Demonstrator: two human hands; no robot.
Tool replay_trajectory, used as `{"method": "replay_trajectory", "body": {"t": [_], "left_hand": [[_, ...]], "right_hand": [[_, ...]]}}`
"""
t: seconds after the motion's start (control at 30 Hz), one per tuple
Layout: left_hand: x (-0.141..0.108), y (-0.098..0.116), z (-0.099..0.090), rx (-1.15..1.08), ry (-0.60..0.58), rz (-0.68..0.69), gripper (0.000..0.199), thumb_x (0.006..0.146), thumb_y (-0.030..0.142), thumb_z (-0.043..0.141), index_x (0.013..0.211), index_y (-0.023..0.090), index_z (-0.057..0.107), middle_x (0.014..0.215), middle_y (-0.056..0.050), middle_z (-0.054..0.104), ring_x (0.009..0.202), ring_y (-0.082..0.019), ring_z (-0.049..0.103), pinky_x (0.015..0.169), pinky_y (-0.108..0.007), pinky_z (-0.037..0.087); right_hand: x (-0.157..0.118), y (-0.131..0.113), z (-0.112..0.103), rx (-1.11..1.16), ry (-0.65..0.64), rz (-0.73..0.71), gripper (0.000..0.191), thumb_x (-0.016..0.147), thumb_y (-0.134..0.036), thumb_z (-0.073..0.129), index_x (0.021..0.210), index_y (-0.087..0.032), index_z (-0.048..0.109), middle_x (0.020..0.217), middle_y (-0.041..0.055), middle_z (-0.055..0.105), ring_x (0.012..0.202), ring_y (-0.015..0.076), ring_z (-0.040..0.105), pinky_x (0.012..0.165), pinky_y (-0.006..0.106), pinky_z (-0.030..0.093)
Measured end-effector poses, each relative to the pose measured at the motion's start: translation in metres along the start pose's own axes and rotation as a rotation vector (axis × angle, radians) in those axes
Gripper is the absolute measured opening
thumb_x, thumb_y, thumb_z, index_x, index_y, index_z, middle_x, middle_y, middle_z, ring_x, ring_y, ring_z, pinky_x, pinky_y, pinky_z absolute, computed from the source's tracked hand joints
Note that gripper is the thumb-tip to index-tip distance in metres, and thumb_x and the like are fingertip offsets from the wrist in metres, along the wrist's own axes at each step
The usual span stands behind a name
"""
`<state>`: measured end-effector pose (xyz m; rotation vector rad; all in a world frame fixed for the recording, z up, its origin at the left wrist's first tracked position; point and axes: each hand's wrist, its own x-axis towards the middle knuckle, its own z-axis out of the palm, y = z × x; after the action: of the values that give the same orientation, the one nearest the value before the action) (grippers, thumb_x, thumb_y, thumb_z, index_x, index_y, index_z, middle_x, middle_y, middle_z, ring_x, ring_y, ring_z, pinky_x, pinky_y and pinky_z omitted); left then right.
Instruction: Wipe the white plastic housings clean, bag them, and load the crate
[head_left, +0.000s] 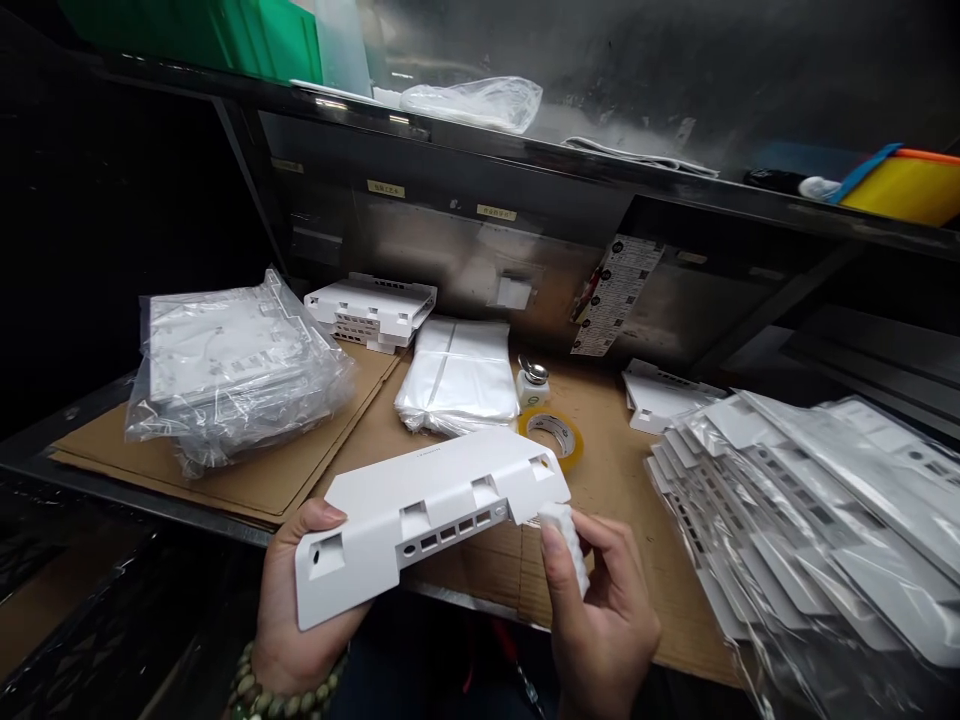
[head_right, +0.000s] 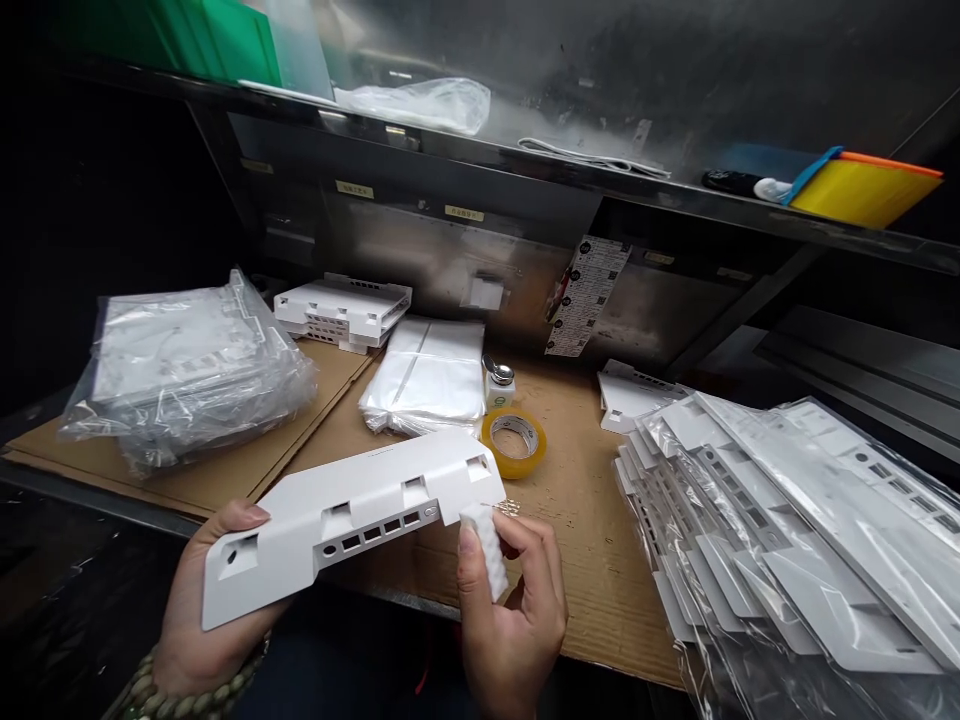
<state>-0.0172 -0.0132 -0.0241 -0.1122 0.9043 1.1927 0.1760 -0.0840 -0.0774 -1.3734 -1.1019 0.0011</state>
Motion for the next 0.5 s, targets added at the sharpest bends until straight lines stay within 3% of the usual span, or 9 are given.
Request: {"method": "replay_trajectory", "body": {"t": [0.17,0.37,0.5], "left_hand": [[0.003,0.002,0.000,0.013,0.025,-0.013,0.067,0.071,0.004,0.046,0.138,0.004,0.052,0.086,-0.014,0.079,0.081,-0.035,0.078,0.078,-0.053,0.065],[-0.001,0.003,0.000,0.023,0.068,-0.017,0.068,0.066,0.007,0.050,0.133,0.007,0.058,0.088,-0.013,0.079,0.082,-0.036,0.077,0.077,-0.055,0.065],[-0.001,0.002,0.001,0.013,0.082,-0.020,0.066,0.067,0.006,0.050,0.132,0.008,0.059,0.087,-0.012,0.079,0.081,-0.036,0.077,0.076,-0.054,0.065]], "right_hand": [[-0.002,0.000,0.005,0.018,-0.026,-0.010,0.015,0.088,-0.020,0.074,0.102,-0.020,0.071,0.094,0.0023,0.063,0.086,0.0162,0.062,0.073,0.029,0.051],[-0.004,-0.007,0.010,0.038,-0.070,-0.040,0.017,0.089,-0.018,0.072,0.105,-0.021,0.069,0.095,0.0017,0.062,0.087,0.0159,0.060,0.074,0.029,0.050],[-0.003,-0.015,0.014,0.054,-0.158,-0.126,0.018,0.093,-0.019,0.064,0.110,-0.021,0.065,0.106,0.0048,0.065,0.102,0.0205,0.060,0.090,0.037,0.049]]}}
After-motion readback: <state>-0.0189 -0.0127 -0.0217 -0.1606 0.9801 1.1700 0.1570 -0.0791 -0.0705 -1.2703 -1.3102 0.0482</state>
